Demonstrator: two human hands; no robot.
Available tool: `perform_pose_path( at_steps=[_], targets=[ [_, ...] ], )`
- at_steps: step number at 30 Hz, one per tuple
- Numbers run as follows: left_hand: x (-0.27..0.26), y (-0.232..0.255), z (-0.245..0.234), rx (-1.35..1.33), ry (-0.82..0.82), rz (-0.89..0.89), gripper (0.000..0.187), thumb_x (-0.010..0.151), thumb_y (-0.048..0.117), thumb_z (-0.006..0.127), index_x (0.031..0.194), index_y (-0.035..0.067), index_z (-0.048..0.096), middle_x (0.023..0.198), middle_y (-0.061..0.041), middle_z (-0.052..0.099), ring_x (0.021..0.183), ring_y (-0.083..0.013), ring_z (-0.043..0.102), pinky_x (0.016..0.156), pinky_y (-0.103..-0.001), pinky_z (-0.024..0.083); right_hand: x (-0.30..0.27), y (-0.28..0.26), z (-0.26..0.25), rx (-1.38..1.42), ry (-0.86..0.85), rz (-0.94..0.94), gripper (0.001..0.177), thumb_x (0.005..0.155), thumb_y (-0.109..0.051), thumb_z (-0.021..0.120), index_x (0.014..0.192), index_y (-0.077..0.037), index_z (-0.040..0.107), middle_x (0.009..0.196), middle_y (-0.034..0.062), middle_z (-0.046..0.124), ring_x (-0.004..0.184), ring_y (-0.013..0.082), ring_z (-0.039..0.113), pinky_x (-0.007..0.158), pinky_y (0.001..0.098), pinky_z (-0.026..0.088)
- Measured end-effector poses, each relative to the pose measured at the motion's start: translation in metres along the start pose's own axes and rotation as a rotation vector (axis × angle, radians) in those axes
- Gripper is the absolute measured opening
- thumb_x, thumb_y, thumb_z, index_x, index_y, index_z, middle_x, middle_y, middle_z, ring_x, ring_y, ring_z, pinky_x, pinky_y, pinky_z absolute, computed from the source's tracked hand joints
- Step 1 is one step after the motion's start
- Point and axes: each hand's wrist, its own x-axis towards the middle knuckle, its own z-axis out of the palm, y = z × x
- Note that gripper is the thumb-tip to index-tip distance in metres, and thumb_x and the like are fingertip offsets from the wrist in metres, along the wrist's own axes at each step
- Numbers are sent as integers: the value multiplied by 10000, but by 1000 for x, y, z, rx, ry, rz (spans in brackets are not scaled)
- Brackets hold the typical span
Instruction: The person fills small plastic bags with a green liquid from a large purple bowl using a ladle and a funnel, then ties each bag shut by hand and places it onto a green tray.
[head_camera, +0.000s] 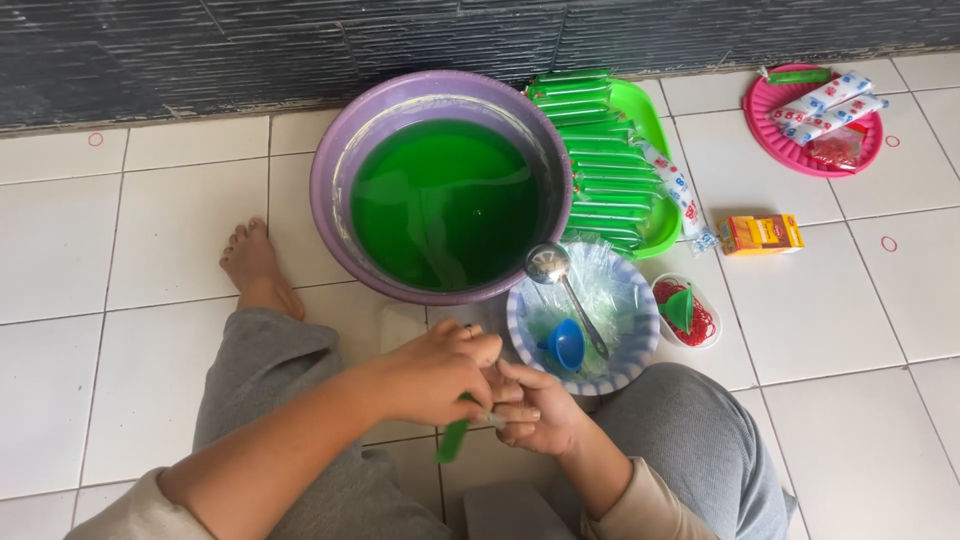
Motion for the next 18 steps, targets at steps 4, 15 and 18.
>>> perform_pose_path(
  at_steps=[4, 15, 18],
  targets=[
    [4, -8, 12, -46, 79, 71, 150, 906, 329, 692, 836, 262, 807, 932, 10, 436, 906, -234, 450, 900, -434, 331, 4, -5, -29, -109, 93, -34, 331, 1031, -343, 584, 744, -183, 542, 577, -147, 369, 390, -1, 249, 384, 186, 215],
    [-9, -78, 87, -1018, 247, -462, 299, 960, 411, 603, 927, 174, 782, 986, 21, 578, 1059, -159, 574, 1045, -334, 384, 4, 7, -9, -214, 233, -280, 150, 960, -344, 680, 919, -218, 609, 1095, -25, 613, 924, 156, 586, 761, 289, 523],
    [-5, -73, 79, -1029, 229, -714, 276, 945, 434, 591, 921, 237, 783, 1126, 8, 520, 1169, -172, 560, 1105, -344, 377, 7, 6, -13, -54, 365, -464, 267, 969, -309, 688, 783, -136, 606, 930, -16, 607, 926, 193, 638, 852, 324, 556]
  ],
)
